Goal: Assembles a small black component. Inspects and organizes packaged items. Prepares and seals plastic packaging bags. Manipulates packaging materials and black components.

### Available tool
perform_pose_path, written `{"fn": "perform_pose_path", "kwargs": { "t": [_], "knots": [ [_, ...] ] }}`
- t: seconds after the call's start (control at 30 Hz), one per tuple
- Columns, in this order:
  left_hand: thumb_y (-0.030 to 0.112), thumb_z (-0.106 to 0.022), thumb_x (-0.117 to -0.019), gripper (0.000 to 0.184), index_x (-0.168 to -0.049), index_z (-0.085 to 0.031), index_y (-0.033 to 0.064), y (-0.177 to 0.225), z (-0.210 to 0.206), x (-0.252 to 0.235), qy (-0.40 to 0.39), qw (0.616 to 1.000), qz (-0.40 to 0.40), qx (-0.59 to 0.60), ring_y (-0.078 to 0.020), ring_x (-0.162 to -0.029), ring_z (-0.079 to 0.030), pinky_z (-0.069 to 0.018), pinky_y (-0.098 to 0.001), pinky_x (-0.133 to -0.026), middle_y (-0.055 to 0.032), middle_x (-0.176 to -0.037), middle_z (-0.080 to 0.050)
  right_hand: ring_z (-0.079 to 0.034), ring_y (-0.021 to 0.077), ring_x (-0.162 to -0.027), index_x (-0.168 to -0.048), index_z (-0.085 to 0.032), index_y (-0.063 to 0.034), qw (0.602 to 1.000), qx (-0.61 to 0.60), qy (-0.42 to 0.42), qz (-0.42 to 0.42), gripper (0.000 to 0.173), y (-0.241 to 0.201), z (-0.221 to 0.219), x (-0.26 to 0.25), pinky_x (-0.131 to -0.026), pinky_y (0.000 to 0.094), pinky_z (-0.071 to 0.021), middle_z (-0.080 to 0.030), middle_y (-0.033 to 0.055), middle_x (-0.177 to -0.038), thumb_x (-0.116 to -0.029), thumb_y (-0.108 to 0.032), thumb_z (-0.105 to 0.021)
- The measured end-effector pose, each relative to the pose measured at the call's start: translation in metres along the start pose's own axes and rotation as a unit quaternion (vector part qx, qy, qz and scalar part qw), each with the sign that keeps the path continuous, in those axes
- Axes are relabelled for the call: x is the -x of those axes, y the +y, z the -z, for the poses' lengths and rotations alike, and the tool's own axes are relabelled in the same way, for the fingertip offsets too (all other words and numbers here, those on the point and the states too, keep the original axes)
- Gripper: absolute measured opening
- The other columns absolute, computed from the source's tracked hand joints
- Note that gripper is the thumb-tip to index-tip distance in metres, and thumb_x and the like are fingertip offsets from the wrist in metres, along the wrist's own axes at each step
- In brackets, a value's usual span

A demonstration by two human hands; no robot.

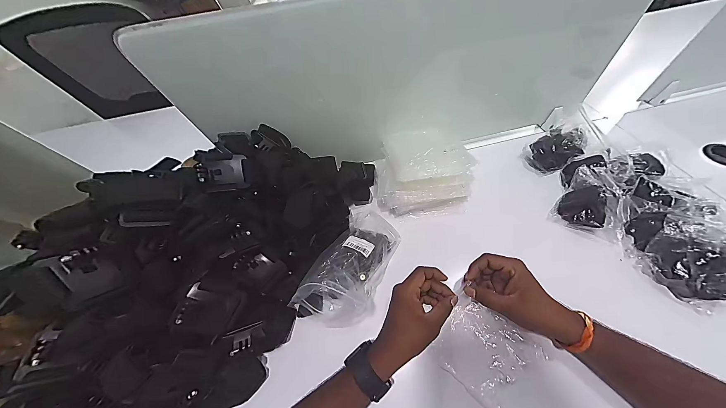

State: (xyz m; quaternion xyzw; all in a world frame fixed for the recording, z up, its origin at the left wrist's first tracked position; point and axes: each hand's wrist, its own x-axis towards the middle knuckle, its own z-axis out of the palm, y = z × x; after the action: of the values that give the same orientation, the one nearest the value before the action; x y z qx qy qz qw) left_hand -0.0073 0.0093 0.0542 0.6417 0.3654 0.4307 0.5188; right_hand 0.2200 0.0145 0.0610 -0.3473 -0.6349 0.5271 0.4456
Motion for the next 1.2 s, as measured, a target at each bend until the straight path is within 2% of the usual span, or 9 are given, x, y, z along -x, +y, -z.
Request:
{"fn": "perform_pose_path", "kwargs": {
  "t": [0.4,0.57,0.73,0.83,1.0,1.2],
  "knots": [
    [0.002,-0.074,-0.0890,0.030,-0.116,-0.061,0.0013,0.000,0.000,0.000,-0.012,1.000,0.004,-0.005,-0.0106,-0.078,-0.072,-0.0616,-0.0265,-0.072,-0.0022,-0.091,-0.075,-0.065,0.0074,-0.072,-0.097,-0.066,-0.0059,1.000,0.012,0.007,0.013,0.013,0.002,-0.007,0.001,-0.067,0.0235,-0.0574,-0.070,0.0010,-0.087,-0.0875,0.000,-0.073],
    [0.001,-0.074,-0.0878,0.026,-0.109,-0.058,0.0036,-0.002,-0.001,0.001,-0.004,1.000,-0.009,-0.009,-0.0101,-0.074,-0.070,-0.0602,-0.0260,-0.069,-0.0014,-0.087,-0.073,-0.065,0.0077,-0.073,-0.096,-0.065,-0.0057,1.000,0.024,0.004,0.017,0.012,0.001,-0.010,0.000,-0.068,0.0236,-0.0565,-0.070,0.0013,-0.087,-0.0880,0.000,-0.072],
    [0.003,-0.074,-0.0882,0.024,-0.104,-0.057,0.0042,-0.001,-0.002,0.002,0.001,1.000,-0.006,-0.016,-0.0082,-0.071,-0.068,-0.0578,-0.0239,-0.066,-0.0013,-0.085,-0.071,-0.068,0.0082,-0.081,-0.102,-0.065,-0.0053,0.999,0.041,-0.017,0.018,0.016,0.003,-0.011,0.001,-0.075,0.0250,-0.0588,-0.070,0.0005,-0.093,-0.0889,-0.002,-0.073],
    [0.002,-0.073,-0.0896,0.020,-0.102,-0.058,0.0038,0.000,-0.002,0.003,-0.002,1.000,-0.002,-0.021,-0.0068,-0.072,-0.067,-0.0571,-0.0232,-0.067,-0.0012,-0.086,-0.070,-0.067,0.0076,-0.079,-0.101,-0.065,-0.0050,0.999,0.041,-0.019,0.016,0.015,0.002,-0.010,0.001,-0.074,0.0244,-0.0584,-0.070,0.0004,-0.091,-0.0889,-0.002,-0.073],
    [0.003,-0.068,-0.0915,0.011,-0.095,-0.058,0.0035,0.005,-0.002,0.005,-0.021,0.998,-0.017,-0.054,-0.0046,-0.065,-0.057,-0.0493,-0.0203,-0.059,-0.0015,-0.082,-0.064,-0.062,0.0043,-0.076,-0.094,-0.064,-0.0077,0.997,0.035,-0.037,0.055,0.011,0.000,-0.013,-0.001,-0.070,0.0217,-0.0523,-0.067,-0.0024,-0.085,-0.0882,-0.003,-0.072],
    [0.005,-0.074,-0.0911,0.018,-0.101,-0.058,0.0035,-0.002,0.001,0.001,-0.010,1.000,0.001,-0.016,-0.0081,-0.074,-0.068,-0.0577,-0.0246,-0.069,-0.0027,-0.091,-0.073,-0.065,0.0066,-0.077,-0.096,-0.064,-0.0062,0.998,0.015,-0.028,0.057,0.011,0.005,0.000,-0.006,-0.072,0.0243,-0.0560,-0.068,-0.0014,-0.085,-0.0891,0.000,-0.071]
  ]
}}
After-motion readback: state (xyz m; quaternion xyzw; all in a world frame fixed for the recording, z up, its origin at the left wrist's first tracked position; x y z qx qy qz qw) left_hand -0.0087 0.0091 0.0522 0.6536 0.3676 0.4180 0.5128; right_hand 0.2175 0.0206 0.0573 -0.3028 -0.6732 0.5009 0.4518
